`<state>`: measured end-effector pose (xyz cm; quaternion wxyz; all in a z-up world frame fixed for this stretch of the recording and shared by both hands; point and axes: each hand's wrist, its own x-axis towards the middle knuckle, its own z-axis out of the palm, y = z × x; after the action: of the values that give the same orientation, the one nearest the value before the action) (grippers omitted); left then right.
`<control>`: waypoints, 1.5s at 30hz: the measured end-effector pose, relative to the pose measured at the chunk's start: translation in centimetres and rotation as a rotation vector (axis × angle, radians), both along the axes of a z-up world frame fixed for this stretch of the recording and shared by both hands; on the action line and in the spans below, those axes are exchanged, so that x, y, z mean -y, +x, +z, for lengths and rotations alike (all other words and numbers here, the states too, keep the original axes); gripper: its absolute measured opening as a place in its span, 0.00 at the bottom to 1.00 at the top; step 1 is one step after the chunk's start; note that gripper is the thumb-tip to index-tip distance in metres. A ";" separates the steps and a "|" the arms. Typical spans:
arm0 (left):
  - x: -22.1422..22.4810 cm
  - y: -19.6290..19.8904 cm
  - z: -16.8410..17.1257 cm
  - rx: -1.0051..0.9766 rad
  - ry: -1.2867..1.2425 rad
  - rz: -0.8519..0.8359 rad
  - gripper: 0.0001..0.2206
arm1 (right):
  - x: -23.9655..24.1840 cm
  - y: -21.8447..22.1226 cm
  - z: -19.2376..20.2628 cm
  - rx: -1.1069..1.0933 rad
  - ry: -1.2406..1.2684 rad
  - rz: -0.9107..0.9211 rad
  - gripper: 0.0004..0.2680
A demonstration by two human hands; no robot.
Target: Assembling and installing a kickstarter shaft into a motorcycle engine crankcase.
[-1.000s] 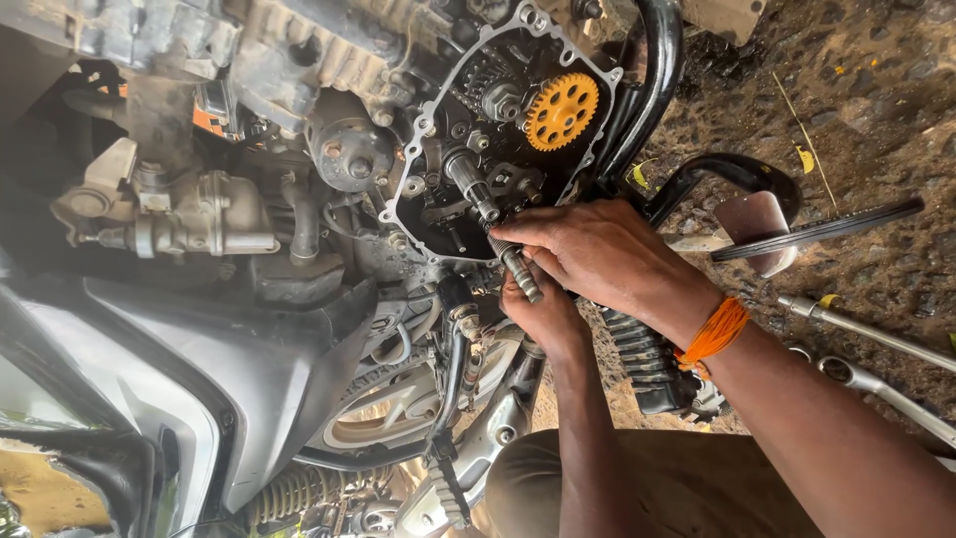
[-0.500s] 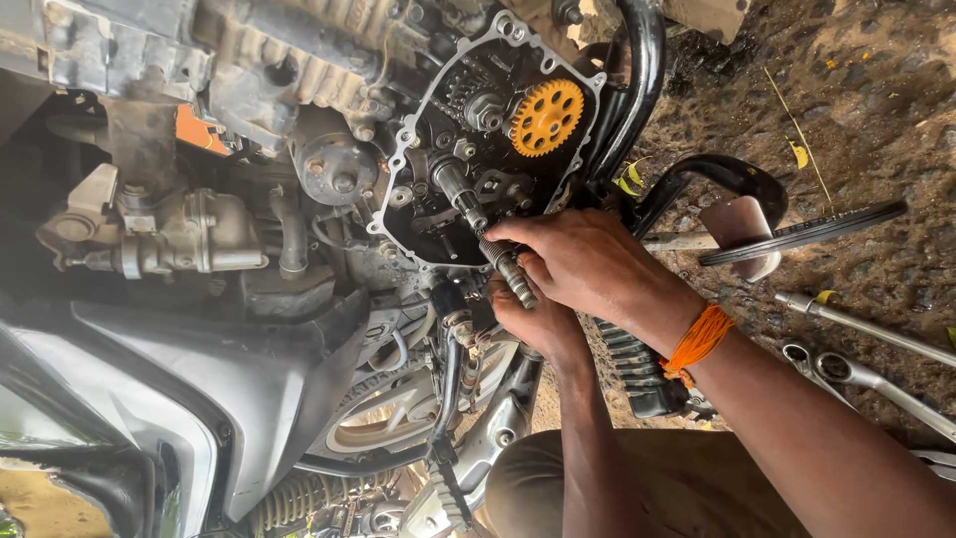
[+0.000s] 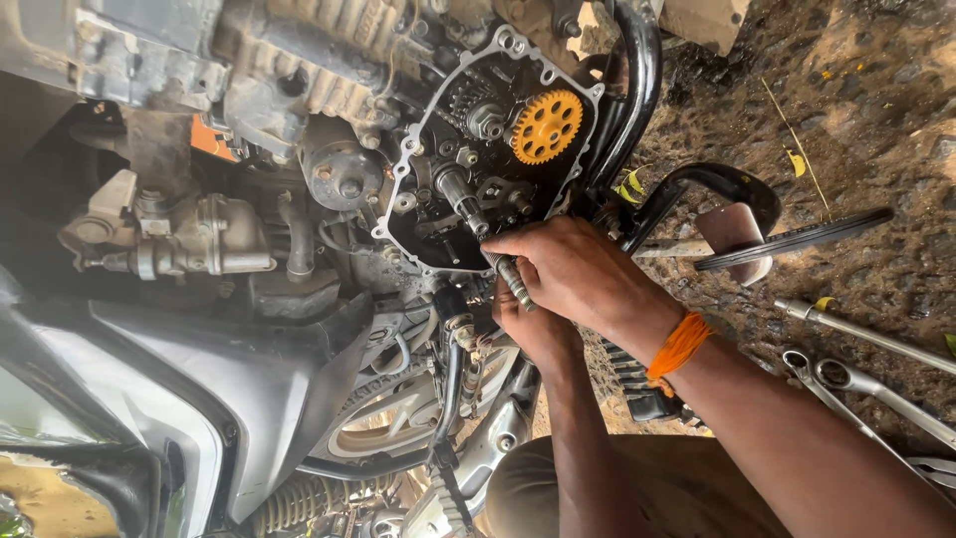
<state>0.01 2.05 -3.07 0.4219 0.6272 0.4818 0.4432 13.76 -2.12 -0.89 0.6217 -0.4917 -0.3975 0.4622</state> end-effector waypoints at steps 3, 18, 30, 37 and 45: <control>-0.9 -1.1 -0.6 0.006 -0.015 -0.041 0.04 | 0.0 0.6 0.6 0.066 -0.061 0.082 0.15; -2.9 -4.2 -2.2 0.436 -0.391 0.009 0.10 | -0.8 1.7 -1.5 -0.050 -0.027 0.231 0.15; 1.0 -0.4 3.4 0.194 -0.227 0.102 0.12 | 0.4 3.9 -0.2 -0.035 -0.138 0.334 0.13; 2.6 0.0 5.2 0.172 -0.358 0.022 0.12 | -0.8 1.6 -2.6 -0.056 0.041 0.144 0.13; 4.9 2.3 5.5 -0.307 0.012 0.002 0.13 | -0.3 2.2 -1.5 -0.024 0.013 0.181 0.16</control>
<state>2.29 -2.89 2.47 0.3391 0.6897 0.5385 0.3456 16.00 -1.84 -2.41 0.5853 -0.4441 -0.4359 0.5198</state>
